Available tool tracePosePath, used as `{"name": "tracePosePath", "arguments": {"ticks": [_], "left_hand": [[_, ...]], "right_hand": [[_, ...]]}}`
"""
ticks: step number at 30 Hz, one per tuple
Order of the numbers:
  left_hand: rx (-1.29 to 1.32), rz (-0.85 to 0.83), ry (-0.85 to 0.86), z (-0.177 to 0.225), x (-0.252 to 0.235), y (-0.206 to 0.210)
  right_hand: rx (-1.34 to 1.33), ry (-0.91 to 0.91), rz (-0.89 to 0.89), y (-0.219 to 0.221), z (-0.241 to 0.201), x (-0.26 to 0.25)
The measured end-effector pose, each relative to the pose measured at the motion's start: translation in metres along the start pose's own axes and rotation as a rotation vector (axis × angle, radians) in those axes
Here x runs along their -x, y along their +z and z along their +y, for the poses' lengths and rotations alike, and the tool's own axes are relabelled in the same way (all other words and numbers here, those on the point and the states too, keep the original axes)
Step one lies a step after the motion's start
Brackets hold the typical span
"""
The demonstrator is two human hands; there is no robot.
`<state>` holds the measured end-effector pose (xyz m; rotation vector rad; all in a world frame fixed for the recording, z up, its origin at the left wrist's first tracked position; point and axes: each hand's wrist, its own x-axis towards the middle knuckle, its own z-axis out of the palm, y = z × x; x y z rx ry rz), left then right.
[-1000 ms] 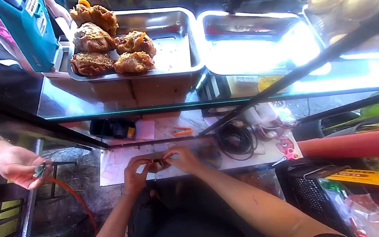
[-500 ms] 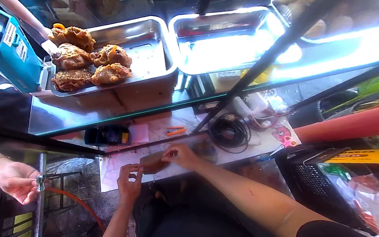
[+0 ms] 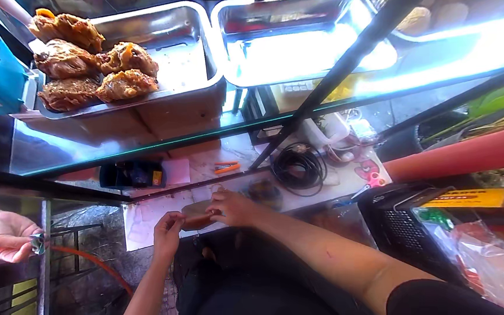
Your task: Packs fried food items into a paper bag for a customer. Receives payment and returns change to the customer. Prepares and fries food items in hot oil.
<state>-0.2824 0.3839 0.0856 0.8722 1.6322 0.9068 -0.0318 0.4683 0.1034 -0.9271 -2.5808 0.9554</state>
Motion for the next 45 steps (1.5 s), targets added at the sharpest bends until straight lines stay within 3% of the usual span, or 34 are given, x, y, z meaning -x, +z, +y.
{"name": "tracePosePath", "arguments": {"ticks": [6, 9, 11, 13, 17, 21, 25, 27, 31, 34, 41, 45], "left_hand": [[-0.684, -0.059, 0.553, -0.006, -0.013, -0.003], [-0.75, -0.053, 0.701, -0.02, -0.025, -0.004], [-0.675, -0.065, 0.709, -0.026, -0.03, -0.004], [-0.613, -0.062, 0.688, -0.03, -0.032, -0.004], [-0.61, -0.119, 0.598, -0.016, -0.03, -0.001], [-0.684, -0.114, 0.605, 0.005, -0.03, 0.005], [-0.708, -0.17, 0.617, 0.018, -0.037, 0.007], [-0.728, -0.238, 0.618, 0.027, -0.04, 0.009], [-0.775, -0.308, 0.746, 0.047, -0.041, 0.017], [-0.843, -0.321, 0.83, 0.058, -0.041, 0.025], [-1.01, -0.334, 0.82, 0.072, -0.034, 0.032], [-1.039, -0.402, 0.779, 0.073, -0.031, 0.038]], "right_hand": [[-0.008, 0.014, 0.102, 0.008, 0.009, -0.009], [-0.173, 0.052, 0.049, 0.002, 0.021, -0.013], [-0.273, 0.167, 0.172, -0.011, 0.033, -0.017], [-0.078, 0.294, 0.264, -0.024, 0.059, -0.029], [0.374, 0.481, -0.085, -0.029, 0.096, -0.054], [0.33, 0.396, -0.211, -0.026, 0.098, -0.061], [-0.071, 0.402, 0.03, -0.034, 0.079, -0.04], [-0.106, 0.311, 0.004, -0.059, 0.044, -0.033], [0.341, 0.005, -0.351, -0.084, -0.017, -0.035], [0.572, -0.03, -0.578, -0.089, -0.04, -0.047], [0.684, -0.118, -0.68, -0.09, -0.043, -0.057], [0.641, -0.237, -0.632, -0.089, -0.032, -0.052]]}}
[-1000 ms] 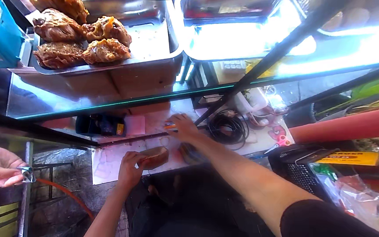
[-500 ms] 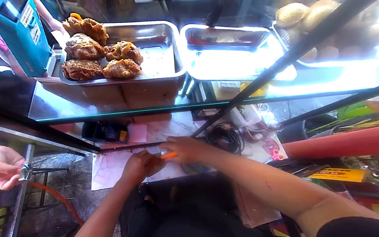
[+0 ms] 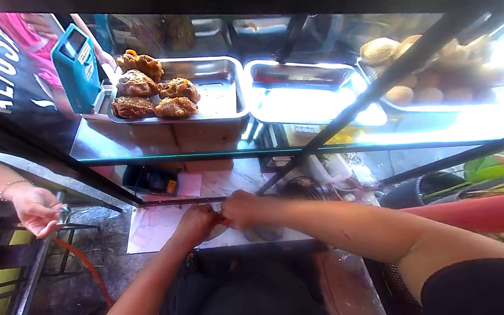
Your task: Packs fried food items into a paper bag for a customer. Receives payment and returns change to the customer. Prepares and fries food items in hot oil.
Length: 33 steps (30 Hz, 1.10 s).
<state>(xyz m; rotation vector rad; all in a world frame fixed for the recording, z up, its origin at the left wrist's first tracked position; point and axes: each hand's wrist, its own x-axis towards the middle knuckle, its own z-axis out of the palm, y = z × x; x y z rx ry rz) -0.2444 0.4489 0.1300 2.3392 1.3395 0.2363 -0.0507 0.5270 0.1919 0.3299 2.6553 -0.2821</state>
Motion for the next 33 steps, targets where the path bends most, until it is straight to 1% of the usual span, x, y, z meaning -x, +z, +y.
{"name": "tracePosePath", "arguments": {"ticks": [4, 8, 10, 12, 14, 16, 18, 20, 23, 24, 26, 27, 28, 30, 33], "left_hand": [[0.046, -0.012, -0.035, 0.005, 0.003, 0.013], [0.114, -0.048, -0.138, 0.017, 0.006, 0.024], [0.097, -0.021, -0.185, 0.019, 0.008, 0.031], [0.109, 0.014, -0.258, 0.018, 0.011, 0.032], [0.157, 0.027, -0.347, 0.011, 0.02, 0.034], [0.212, 0.063, -0.411, 0.005, 0.032, 0.037], [0.237, 0.124, -0.432, 0.002, 0.043, 0.04], [0.247, 0.157, -0.429, 0.006, 0.05, 0.039], [0.226, 0.138, -0.443, 0.018, 0.071, 0.014], [0.203, 0.154, -0.433, 0.022, 0.081, 0.005], [0.157, 0.207, -0.403, 0.028, 0.105, -0.013], [0.131, 0.235, -0.396, 0.031, 0.118, -0.023], [0.102, 0.275, -0.39, 0.035, 0.131, -0.032], [0.058, 0.361, -0.391, 0.041, 0.159, -0.049], [0.035, 0.432, -0.466, 0.045, 0.2, -0.069]], "right_hand": [[-0.044, -0.051, 0.026, 0.016, 0.006, -0.002], [-0.078, -0.057, -0.071, 0.02, 0.007, -0.005], [-0.095, -0.083, -0.082, 0.024, 0.013, -0.007], [-0.2, -0.08, -0.05, 0.023, 0.025, -0.01], [-0.382, 0.03, 0.086, 0.029, 0.04, -0.013], [-0.507, 0.217, 0.24, 0.042, 0.054, -0.019], [-0.489, 0.411, 0.3, 0.064, 0.068, -0.034], [-0.444, 0.546, 0.345, 0.096, 0.083, -0.046], [-0.373, 0.609, 0.45, 0.135, 0.1, -0.066], [-0.375, 0.63, 0.467, 0.137, 0.099, -0.069], [-0.45, 0.671, 0.469, 0.117, 0.087, -0.072], [-0.504, 0.654, 0.471, 0.098, 0.075, -0.074], [-0.579, 0.598, 0.473, 0.074, 0.058, -0.08], [-0.8, 0.411, 0.473, 0.026, 0.016, -0.102], [-1.25, 0.06, 0.408, -0.053, -0.062, -0.143]]}}
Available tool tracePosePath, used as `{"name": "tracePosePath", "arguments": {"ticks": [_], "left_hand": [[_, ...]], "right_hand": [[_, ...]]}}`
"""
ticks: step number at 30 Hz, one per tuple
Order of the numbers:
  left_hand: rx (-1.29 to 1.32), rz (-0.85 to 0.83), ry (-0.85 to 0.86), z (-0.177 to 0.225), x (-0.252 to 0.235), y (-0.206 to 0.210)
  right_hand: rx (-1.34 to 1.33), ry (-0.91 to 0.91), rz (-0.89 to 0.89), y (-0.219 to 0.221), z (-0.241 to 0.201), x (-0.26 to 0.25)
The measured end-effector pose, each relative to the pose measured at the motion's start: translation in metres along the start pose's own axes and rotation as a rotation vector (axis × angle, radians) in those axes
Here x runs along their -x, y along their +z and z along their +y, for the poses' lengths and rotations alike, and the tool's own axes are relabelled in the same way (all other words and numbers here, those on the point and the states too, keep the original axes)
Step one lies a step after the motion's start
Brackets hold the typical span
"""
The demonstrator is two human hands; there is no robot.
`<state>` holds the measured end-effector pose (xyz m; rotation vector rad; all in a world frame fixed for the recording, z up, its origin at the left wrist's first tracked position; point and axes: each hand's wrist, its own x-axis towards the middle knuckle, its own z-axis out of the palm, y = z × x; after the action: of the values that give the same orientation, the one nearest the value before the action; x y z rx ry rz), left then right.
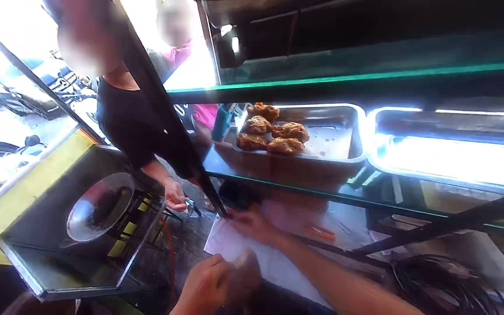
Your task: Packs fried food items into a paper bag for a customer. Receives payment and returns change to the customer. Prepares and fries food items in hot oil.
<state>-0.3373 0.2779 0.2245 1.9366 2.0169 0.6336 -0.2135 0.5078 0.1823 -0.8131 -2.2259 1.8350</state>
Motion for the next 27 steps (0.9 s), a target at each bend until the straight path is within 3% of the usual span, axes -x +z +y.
{"name": "tracePosePath", "arguments": {"ticks": [3, 6, 10, 15, 18, 22, 27], "left_hand": [[-0.036, 0.017, -0.074, -0.003, 0.017, -0.035], [-0.09, 0.09, -0.091, -0.009, 0.028, -0.063], [-0.18, 0.192, -0.093, -0.018, 0.033, -0.095], [-0.309, 0.263, -0.054, -0.038, 0.023, -0.123], [-0.244, 0.328, -0.043, -0.06, 0.011, -0.134], [-0.165, 0.407, -0.122, -0.077, -0.007, -0.144], [-0.139, 0.44, -0.23, -0.081, -0.022, -0.144]], "right_hand": [[-0.193, 0.038, -0.064, 0.047, -0.061, -0.042], [-0.306, 0.089, 0.008, 0.083, -0.074, -0.089], [-0.387, 0.052, 0.079, 0.096, -0.101, -0.093], [-0.498, 0.081, 0.197, 0.095, -0.087, -0.085], [-0.678, 0.113, 0.275, 0.104, -0.063, -0.065], [-1.103, 0.312, 0.32, 0.137, -0.045, -0.044], [-1.219, 0.275, 0.325, 0.155, -0.045, -0.058]]}}
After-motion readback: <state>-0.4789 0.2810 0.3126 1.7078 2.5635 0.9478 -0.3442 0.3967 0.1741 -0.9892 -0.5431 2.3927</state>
